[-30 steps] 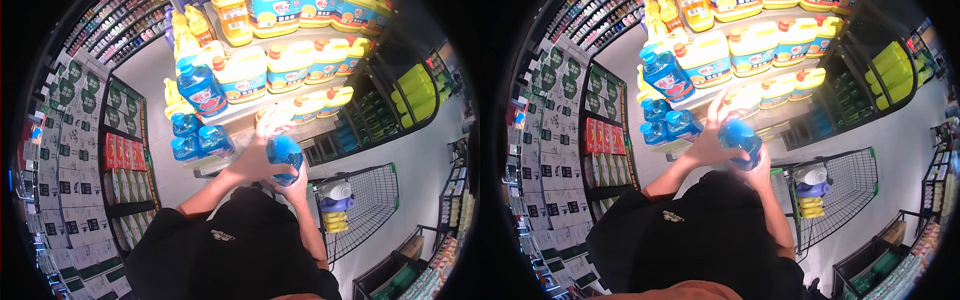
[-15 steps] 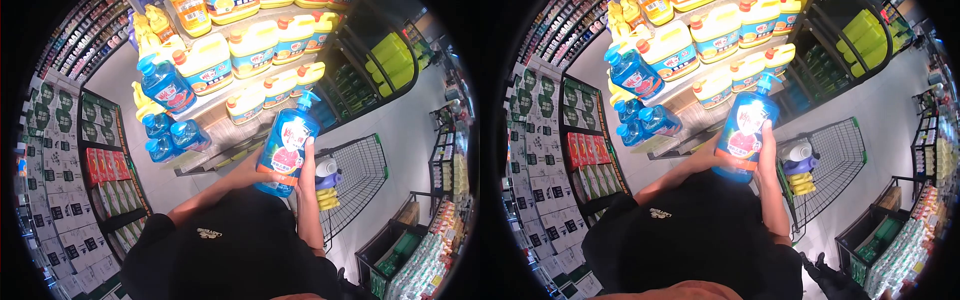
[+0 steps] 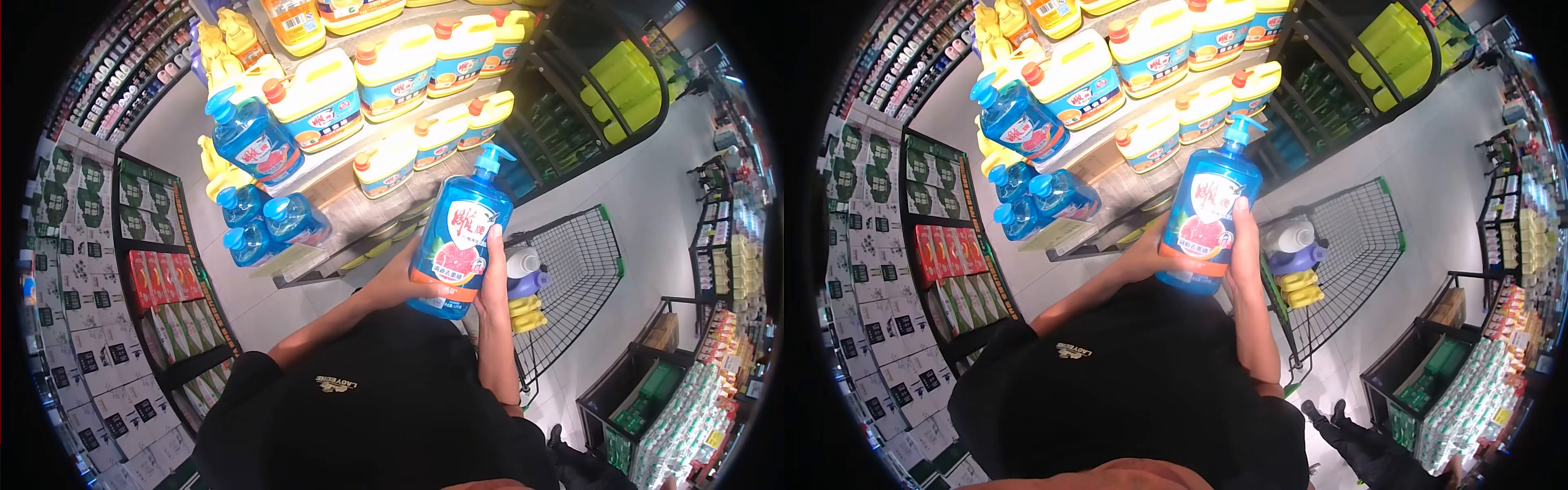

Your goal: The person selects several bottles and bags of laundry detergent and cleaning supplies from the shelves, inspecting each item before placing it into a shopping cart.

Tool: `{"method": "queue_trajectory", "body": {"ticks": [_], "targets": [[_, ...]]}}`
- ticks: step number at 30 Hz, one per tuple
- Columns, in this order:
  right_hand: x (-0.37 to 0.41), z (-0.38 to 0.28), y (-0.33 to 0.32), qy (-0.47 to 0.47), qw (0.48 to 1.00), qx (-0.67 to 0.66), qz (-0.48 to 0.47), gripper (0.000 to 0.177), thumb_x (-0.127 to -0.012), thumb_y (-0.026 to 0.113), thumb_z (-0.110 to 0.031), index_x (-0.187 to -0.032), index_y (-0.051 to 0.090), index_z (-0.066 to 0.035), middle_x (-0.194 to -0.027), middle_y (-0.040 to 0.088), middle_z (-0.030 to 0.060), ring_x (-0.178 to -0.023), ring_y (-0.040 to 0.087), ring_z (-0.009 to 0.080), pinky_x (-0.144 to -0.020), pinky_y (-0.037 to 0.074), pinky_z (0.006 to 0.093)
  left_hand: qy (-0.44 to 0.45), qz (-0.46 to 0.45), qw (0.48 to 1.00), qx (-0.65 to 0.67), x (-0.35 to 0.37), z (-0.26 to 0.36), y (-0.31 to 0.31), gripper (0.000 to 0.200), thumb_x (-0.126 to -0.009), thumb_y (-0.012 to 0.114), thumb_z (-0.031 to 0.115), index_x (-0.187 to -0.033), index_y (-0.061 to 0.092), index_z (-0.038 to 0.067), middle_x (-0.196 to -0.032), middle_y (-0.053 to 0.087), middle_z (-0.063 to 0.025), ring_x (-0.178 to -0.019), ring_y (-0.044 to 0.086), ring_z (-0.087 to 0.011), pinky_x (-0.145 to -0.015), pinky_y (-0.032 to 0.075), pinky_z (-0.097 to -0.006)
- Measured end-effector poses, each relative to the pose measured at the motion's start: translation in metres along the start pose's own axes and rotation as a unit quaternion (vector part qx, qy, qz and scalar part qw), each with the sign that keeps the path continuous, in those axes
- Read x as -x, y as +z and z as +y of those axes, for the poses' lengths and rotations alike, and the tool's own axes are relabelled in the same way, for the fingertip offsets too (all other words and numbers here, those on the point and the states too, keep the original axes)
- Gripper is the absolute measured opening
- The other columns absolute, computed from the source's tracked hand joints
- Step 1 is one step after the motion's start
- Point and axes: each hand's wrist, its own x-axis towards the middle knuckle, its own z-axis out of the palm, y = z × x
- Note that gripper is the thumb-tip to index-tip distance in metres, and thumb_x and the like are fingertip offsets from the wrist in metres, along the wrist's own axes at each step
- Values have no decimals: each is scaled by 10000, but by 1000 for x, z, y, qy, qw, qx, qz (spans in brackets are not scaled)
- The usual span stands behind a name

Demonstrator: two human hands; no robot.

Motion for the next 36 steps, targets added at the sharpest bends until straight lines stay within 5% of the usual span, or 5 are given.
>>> {"method": "queue_trajectory", "body": {"ticks": [11,16,22,27,36], "targets": [[10,-45,-14,-205,953,216,-49,714,-1018,630,-439,-1531,444,21,-1440,558,148,-1305,542,224,-1155,367,367,87,39,989,-111,4,-12,12,1093,-694,966,266,-1558,338,40,-1455,552,-159,-1340,559,-239,-1116,461,-396],[10,-59,-12,-200,963,120,-131,1254,-593,921,-698,-1489,432,29,-1375,582,210,-1350,534,371,-1210,362,539,294,135,865,-385,-1,-10,16,1019,-590,975,179,-1459,461,44,-1363,634,-187,-1242,646,-354,-1033,534,-438],[-15,-28,-54,-380,862,17,-335,1113,-584,987,-566,-1428,491,-37,-1286,563,191,-1272,544,379,-1204,304,589,425,143,740,-501,-9,4,5,554,-724,846,187,-1223,649,48,-1366,629,-191,-1249,626,-396,-1080,477,-516],[10,-47,-44,-406,839,144,-333,1025,-640,961,-566,-1406,541,-30,-1317,560,209,-1277,550,383,-1145,379,568,419,100,787,-442,-12,2,1,691,-663,899,148,-1286,613,59,-1372,628,-196,-1256,630,-383,-1076,487,-493],[95,-94,-40,-413,811,414,-23,938,-582,1018,-369,-1358,634,-6,-1283,642,178,-1175,620,277,-980,493,392,258,-53,927,-266,-13,-41,23,992,-573,1005,178,-1420,514,20,-1428,603,-206,-1301,619,-340,-1091,501,-437]]}}
